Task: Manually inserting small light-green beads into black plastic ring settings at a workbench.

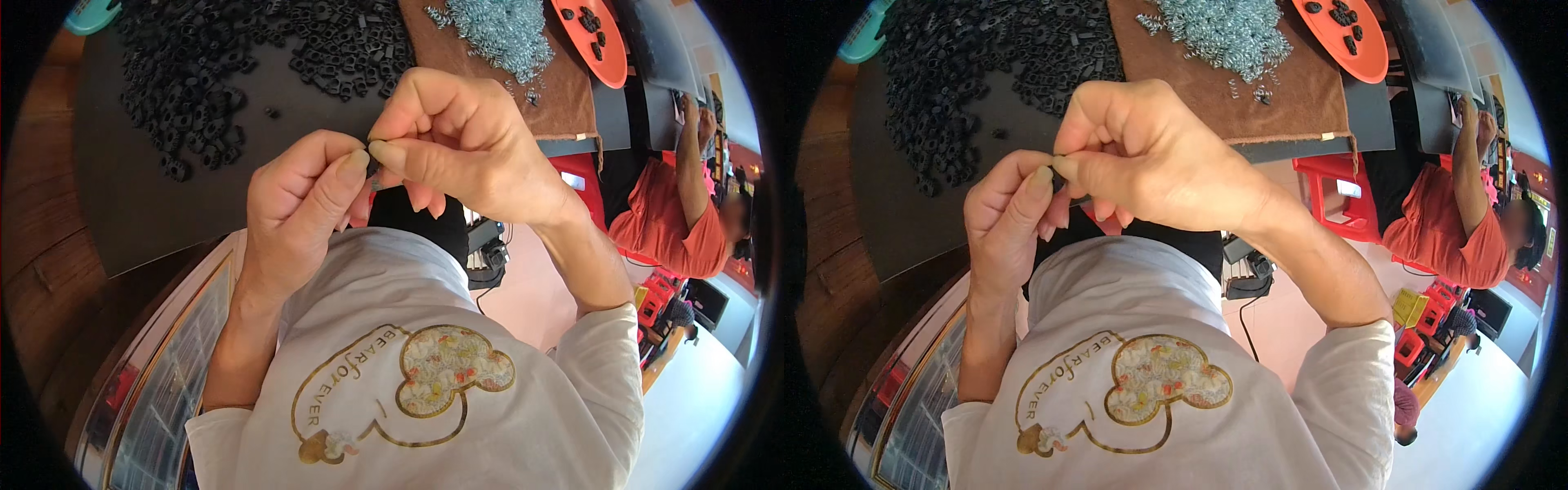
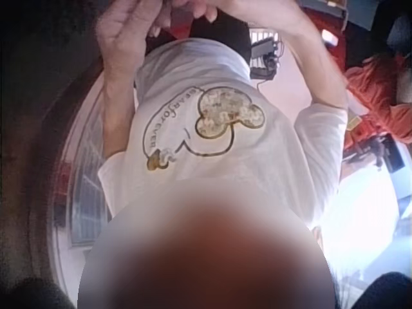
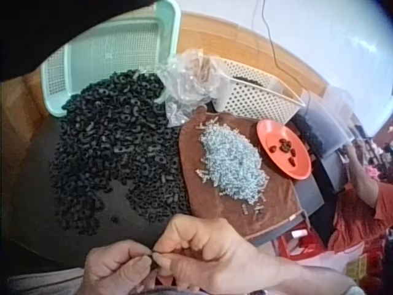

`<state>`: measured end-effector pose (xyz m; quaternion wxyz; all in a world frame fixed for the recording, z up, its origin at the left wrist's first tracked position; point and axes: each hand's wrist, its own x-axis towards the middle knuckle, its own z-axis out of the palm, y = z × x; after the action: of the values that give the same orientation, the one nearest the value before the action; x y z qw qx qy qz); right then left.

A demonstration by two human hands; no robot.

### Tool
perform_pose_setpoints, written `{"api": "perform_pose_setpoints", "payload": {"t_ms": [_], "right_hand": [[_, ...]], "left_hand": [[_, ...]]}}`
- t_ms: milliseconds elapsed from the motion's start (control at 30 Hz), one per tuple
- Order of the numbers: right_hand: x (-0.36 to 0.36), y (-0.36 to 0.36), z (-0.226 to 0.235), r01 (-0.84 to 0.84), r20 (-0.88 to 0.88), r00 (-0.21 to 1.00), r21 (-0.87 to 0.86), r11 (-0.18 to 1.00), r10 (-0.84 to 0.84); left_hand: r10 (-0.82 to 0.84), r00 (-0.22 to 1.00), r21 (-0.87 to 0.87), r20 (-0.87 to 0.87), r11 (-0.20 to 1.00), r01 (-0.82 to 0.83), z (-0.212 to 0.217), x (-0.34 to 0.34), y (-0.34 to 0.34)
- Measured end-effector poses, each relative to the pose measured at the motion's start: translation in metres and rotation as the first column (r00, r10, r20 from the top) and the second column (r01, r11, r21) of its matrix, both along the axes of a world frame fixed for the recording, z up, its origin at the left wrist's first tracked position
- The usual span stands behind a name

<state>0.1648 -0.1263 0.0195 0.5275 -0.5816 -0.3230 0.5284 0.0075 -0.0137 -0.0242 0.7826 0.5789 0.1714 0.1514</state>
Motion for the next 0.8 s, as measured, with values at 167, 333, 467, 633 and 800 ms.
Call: {"api": "perform_pose_setpoints", "payload": {"t_ms": [167, 333, 467, 633, 800], "right_hand": [[0.002, 0.0, -0.003, -0.02, 0.031, 0.999, 0.026, 0.999, 0.019], [0.0, 0.007, -0.01, 0.002, 0.331, 0.943, 0.123, 0.992, -0.043], [0.002, 0.008, -0.021, -0.137, 0.655, 0.741, 0.362, 0.922, -0.147], [0.003, 0.001, -0.008, -0.309, 0.869, 0.482, 0.291, 0.905, -0.115], [0.001, 0.002, -0.004, -0.353, 0.985, 0.106, 0.163, 0.921, -0.134]], "left_hand": [[0.003, 1.0, -0.027, 0.018, 1.0, -0.003, -0.002, 0.0, 0.0], [0.091, 0.995, -0.099, 0.042, 0.991, -0.086, -0.003, 0.004, -0.002], [0.037, 0.999, -0.162, -0.027, 0.986, -0.041, 0.002, 0.004, 0.001], [-0.007, 0.999, -0.147, -0.032, 0.989, 0.002, -0.001, 0.001, 0.002], [-0.064, 0.989, -0.21, -0.136, 0.977, 0.034, 0.008, 0.002, 0.006]]}}
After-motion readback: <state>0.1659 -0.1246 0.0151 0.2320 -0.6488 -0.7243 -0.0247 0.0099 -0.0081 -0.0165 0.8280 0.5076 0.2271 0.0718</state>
